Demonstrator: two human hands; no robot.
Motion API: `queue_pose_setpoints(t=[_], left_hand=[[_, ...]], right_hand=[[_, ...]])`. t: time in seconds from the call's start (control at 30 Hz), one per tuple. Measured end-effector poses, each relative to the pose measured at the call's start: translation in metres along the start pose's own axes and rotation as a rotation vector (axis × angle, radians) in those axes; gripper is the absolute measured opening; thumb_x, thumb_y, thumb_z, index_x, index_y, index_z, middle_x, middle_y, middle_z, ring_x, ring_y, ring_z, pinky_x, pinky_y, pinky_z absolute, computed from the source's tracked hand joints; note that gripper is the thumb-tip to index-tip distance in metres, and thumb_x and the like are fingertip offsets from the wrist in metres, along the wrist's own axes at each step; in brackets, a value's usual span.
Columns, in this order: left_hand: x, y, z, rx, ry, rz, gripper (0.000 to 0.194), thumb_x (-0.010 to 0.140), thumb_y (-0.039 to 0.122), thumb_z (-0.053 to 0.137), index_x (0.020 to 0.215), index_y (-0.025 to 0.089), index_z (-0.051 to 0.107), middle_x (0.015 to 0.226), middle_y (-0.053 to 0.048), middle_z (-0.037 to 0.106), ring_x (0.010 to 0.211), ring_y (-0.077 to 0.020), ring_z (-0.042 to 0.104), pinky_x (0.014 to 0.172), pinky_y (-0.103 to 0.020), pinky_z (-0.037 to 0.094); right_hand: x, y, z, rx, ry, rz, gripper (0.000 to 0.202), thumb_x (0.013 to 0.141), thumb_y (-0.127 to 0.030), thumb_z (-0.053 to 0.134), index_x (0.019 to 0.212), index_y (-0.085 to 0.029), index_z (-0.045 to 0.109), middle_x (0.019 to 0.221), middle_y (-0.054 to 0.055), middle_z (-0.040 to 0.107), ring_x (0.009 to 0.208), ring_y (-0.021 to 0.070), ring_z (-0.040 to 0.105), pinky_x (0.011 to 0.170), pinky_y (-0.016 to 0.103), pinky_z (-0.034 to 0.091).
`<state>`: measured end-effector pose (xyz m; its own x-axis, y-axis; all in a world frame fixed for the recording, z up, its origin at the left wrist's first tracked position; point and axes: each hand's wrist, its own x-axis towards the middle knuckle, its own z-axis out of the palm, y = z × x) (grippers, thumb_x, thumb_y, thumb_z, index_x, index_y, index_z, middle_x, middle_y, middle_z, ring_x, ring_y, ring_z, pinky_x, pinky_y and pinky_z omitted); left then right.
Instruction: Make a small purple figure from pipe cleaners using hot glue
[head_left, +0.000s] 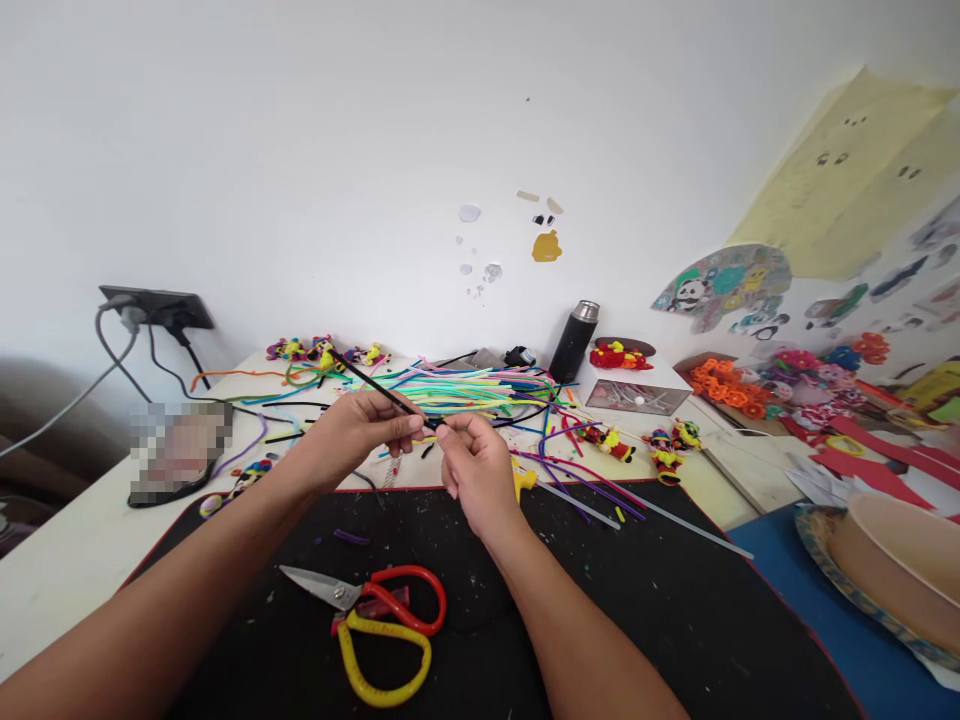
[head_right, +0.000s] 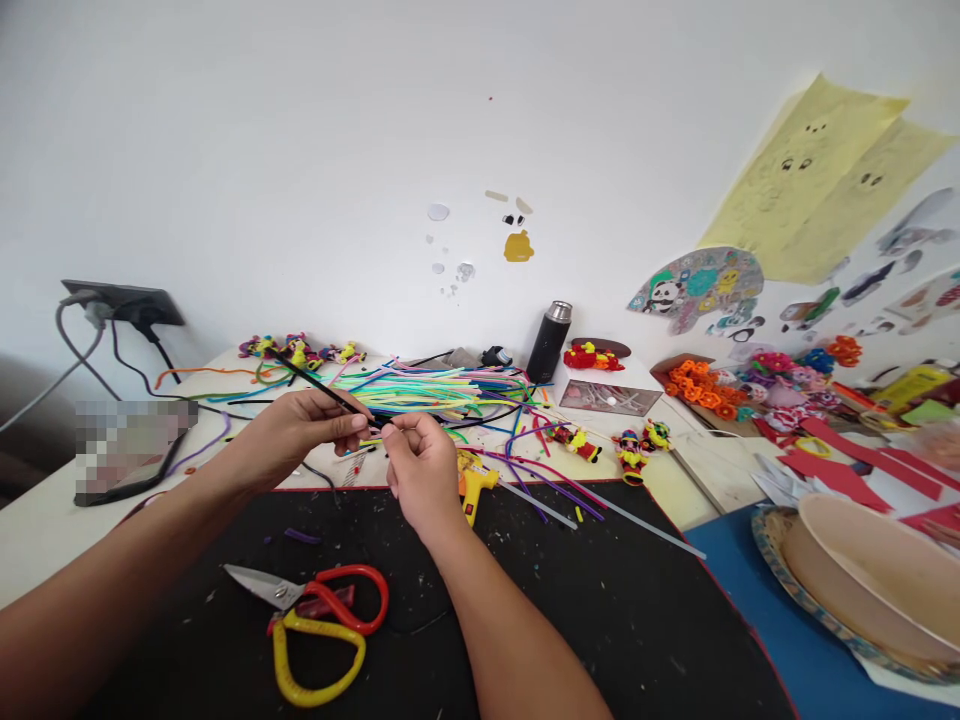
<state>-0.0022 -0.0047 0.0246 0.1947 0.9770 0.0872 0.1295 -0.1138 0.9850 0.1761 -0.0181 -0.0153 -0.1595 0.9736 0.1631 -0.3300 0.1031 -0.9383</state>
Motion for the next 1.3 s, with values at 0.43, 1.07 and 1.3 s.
queue_pose_setpoints(t=[0.43, 1.07, 1.3], left_hand=[[-0.003, 0.009, -0.005, 0.229, -0.078, 0.068, 0.037, 0.083, 0.054, 0.078, 0.074, 0.019, 0.068, 0.060, 0.003, 0.059, 0.057, -0.0124, 0.051, 0.055, -0.023, 0.040], [-0.002, 0.008, 0.005, 0.000, -0.035, 0.021, 0.034, 0.069, 0.046, 0.091, 0.081, 0.018, 0.077, 0.062, 0.000, 0.070, 0.057, -0.0145, 0.060, 0.055, -0.026, 0.049], [-0.004, 0.010, 0.003, 0.064, -0.060, 0.023, 0.035, 0.074, 0.050, 0.086, 0.075, 0.017, 0.075, 0.064, -0.001, 0.069, 0.058, -0.0143, 0.058, 0.056, -0.026, 0.048]], right_hand=[[0.000, 0.010, -0.005, -0.183, -0.169, 0.006, 0.022, 0.089, -0.041, 0.069, 0.087, -0.021, 0.060, 0.051, -0.013, 0.039, 0.036, 0.0065, 0.033, 0.038, 0.021, 0.024], [0.002, 0.003, -0.002, 0.068, -0.039, 0.056, 0.031, 0.086, -0.048, 0.073, 0.091, -0.020, 0.061, 0.045, -0.012, 0.047, 0.033, 0.0065, 0.036, 0.035, 0.019, 0.025], [0.001, 0.001, 0.000, -0.012, -0.045, 0.060, 0.032, 0.086, -0.050, 0.071, 0.085, -0.021, 0.058, 0.044, -0.013, 0.041, 0.031, 0.0070, 0.031, 0.033, 0.020, 0.021]])
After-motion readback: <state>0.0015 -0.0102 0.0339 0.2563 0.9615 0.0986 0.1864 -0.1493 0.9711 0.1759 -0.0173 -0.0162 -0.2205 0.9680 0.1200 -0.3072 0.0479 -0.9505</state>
